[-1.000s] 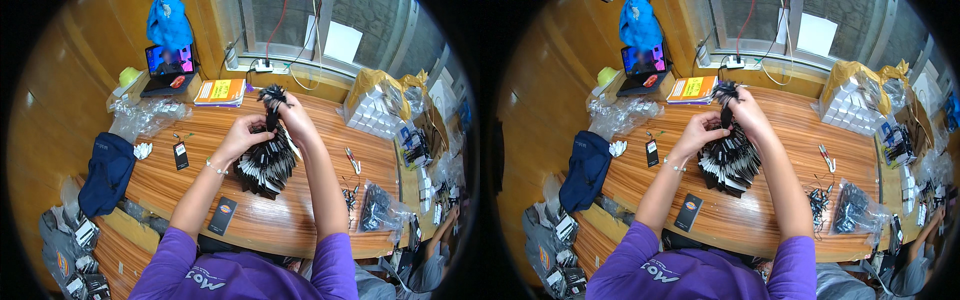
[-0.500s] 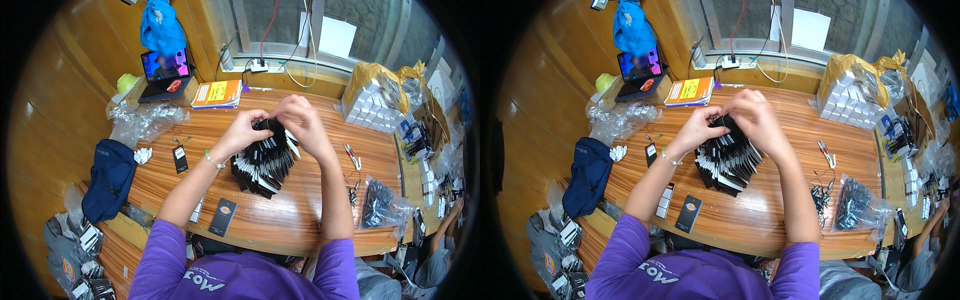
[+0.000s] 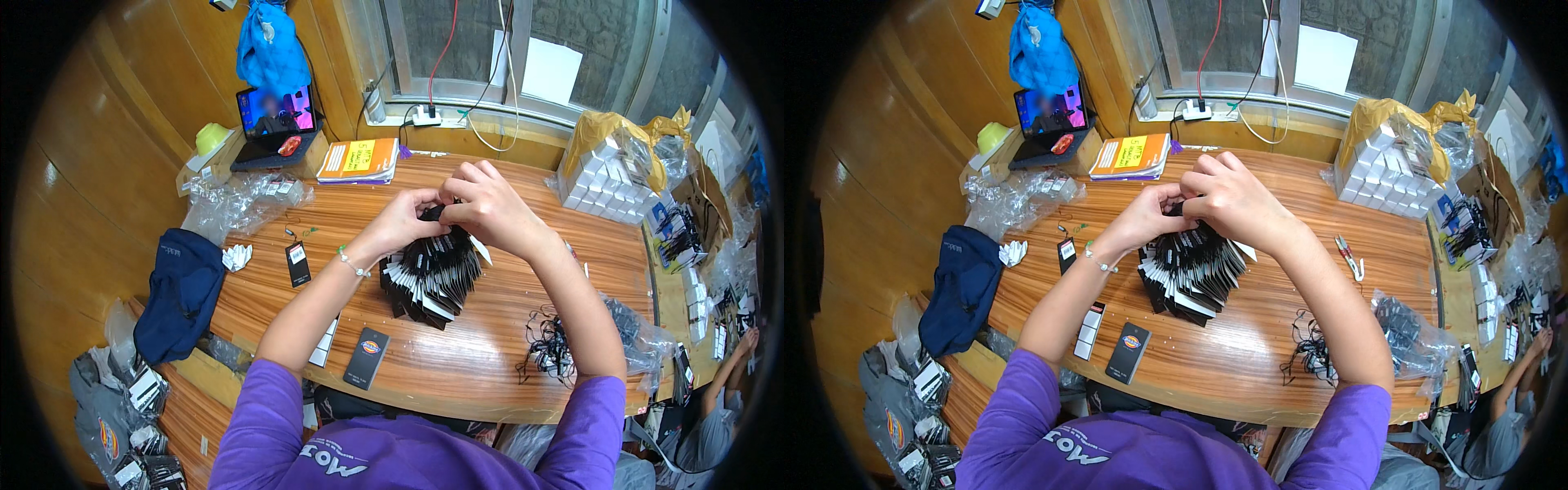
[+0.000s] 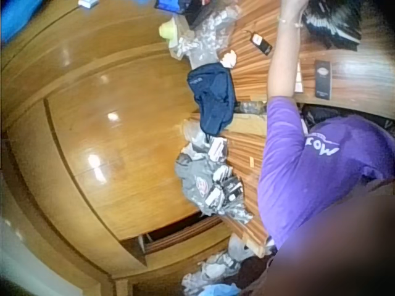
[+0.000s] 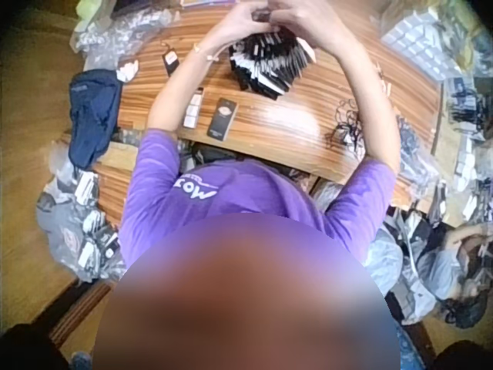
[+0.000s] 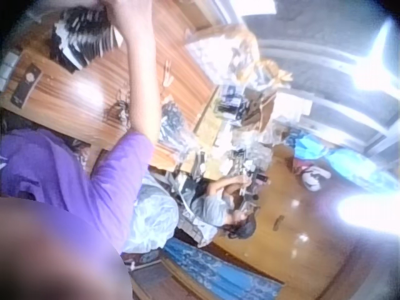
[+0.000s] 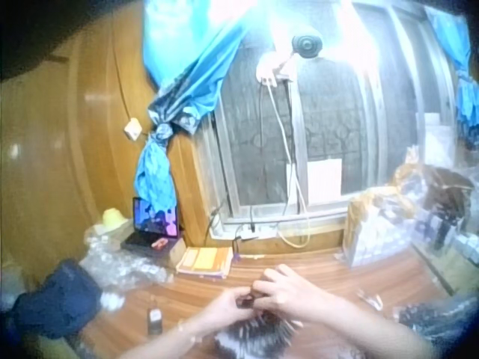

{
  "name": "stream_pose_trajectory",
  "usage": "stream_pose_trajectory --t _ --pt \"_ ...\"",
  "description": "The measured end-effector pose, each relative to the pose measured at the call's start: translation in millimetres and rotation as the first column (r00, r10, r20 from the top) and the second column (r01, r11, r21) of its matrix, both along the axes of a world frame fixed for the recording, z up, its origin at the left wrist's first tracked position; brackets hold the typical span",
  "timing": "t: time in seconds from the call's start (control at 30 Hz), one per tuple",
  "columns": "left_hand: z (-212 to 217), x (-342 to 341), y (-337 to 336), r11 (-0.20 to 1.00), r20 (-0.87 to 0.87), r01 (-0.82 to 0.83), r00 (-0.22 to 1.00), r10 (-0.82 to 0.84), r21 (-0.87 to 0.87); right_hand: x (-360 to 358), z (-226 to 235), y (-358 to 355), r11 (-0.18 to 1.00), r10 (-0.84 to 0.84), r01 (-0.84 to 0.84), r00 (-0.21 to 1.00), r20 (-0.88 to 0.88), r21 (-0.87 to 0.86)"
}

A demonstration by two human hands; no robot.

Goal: The person gathers a large bundle of black cables, untangles them, and places them on the table. They then pick up small rectangular boxes, open one, and move items around the cluttered workspace.

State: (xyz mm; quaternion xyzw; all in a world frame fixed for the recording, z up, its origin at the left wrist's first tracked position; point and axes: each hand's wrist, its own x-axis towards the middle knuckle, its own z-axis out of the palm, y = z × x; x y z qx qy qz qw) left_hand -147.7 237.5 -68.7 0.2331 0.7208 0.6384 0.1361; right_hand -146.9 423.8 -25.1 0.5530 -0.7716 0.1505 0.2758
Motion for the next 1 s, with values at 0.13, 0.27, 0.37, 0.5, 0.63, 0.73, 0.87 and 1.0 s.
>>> stream_pose_trajectory --t 0.13,0.27,0.37,0.5,0.63,0.73,0.87,1.0 --pt "1 -3 1 0.999 0.019 0.047 0.999 -0.047 0.010 -2 2 2 0.999 0.028 -0.030 0.999 0.043 0.041" --pt "0 -7 -3 0.996 0.043 0.088 0.995 -0.089 0.022 -2 7 -1 0.974 -0.056 0.050 0.998 0.020 0.219" --pt "-5 -11 -5 0.990 -0.034 0.138 0.990 -0.137 0.018 2 8 2 0.947 -0.119 0.092 0.990 0.072 0.308" --pt "0 -11 -4 0.992 0.031 0.100 0.995 -0.097 -0.083 5 9 12 0.900 -0.225 0.151 0.964 0.139 0.408" --pt "-5 -11 -4 0.995 -0.006 0.072 0.997 -0.072 -0.071 10 22 12 0.864 -0.256 0.096 0.929 0.268 0.495" --pt "-3 -8 -4 0.994 -0.002 0.064 0.998 -0.065 -0.087 4 17 12 0.982 -0.067 -0.012 0.913 0.402 0.191" --pt "-7 -11 -2 0.992 -0.044 0.123 0.991 -0.123 -0.014 -4 -7 11 0.962 0.264 -0.062 0.468 0.843 -0.266" --pt "-10 -8 -3 0.997 -0.011 0.062 0.998 -0.061 0.038 -2 -20 13 0.926 0.338 0.112 0.183 0.923 -0.361"
